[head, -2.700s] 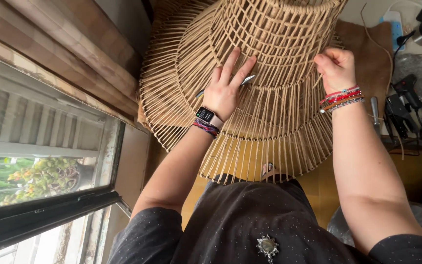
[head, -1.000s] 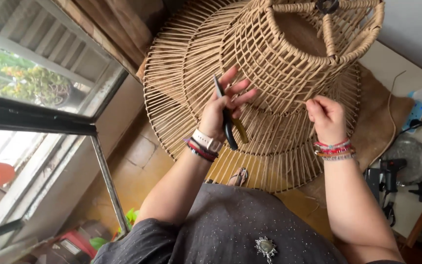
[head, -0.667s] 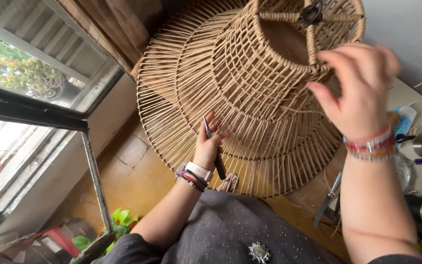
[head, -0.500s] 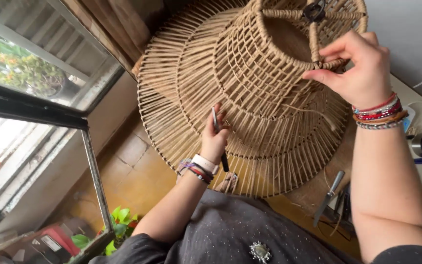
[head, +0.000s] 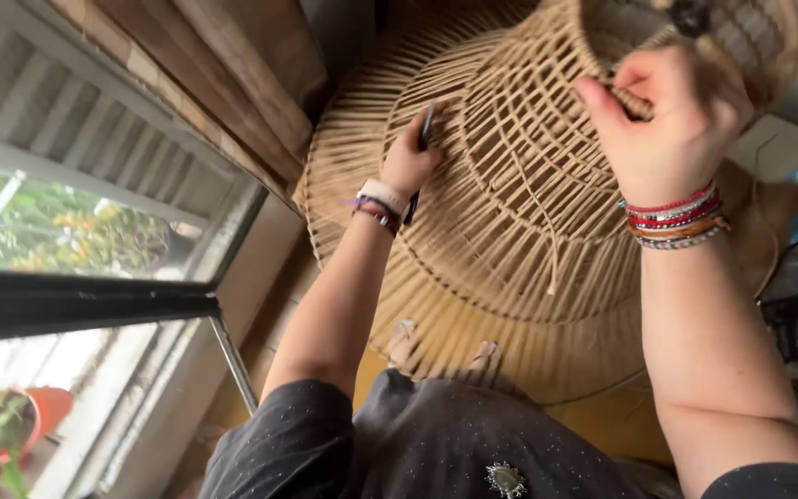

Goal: Weaving and trimming wicker strands on a large lampshade using cutters

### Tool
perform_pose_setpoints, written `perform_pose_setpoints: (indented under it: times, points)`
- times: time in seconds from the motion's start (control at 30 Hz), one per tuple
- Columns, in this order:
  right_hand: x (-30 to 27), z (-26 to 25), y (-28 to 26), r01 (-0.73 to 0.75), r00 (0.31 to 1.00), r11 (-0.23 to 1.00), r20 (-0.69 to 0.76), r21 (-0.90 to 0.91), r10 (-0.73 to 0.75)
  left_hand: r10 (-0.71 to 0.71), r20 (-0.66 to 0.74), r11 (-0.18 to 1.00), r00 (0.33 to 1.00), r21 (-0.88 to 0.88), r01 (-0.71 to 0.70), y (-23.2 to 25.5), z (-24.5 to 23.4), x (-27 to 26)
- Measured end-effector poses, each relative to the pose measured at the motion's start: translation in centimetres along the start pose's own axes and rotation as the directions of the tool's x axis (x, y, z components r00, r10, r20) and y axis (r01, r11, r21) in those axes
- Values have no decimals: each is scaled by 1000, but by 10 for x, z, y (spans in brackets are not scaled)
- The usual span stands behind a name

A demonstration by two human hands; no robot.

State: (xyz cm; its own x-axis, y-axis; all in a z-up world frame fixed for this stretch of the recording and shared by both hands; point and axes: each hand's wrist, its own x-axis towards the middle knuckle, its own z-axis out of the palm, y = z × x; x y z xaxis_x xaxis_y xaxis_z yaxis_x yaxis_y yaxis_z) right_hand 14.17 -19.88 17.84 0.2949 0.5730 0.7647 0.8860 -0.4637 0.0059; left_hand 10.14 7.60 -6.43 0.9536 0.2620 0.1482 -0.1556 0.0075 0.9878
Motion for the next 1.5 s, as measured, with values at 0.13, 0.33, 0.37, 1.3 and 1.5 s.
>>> perform_pose_setpoints:
  times: [0.13,0.33,0.37,1.3,1.5]
  points:
    - [-12,19,-25,-156,988,970,-43,-187,151,-156,176,972,972,201,119,-13,-11,24]
    - [-22,15,-45,-176,982,964,31,-198,185,-52,-22,981,998,184,55,5,-13,-13]
    - [-21,13,-44,-152,985,967,45,-203,164,81,-225,951,971,308,-8,18,-12,-20]
    - [-179,-53,-140,-890,449,195,712,413,540,524,743,127,416,415,-901,162,53,-88]
    - [-172,-51,-146,-907,402,150,705,392,585,559,728,134,397,393,-910,130,52,-75]
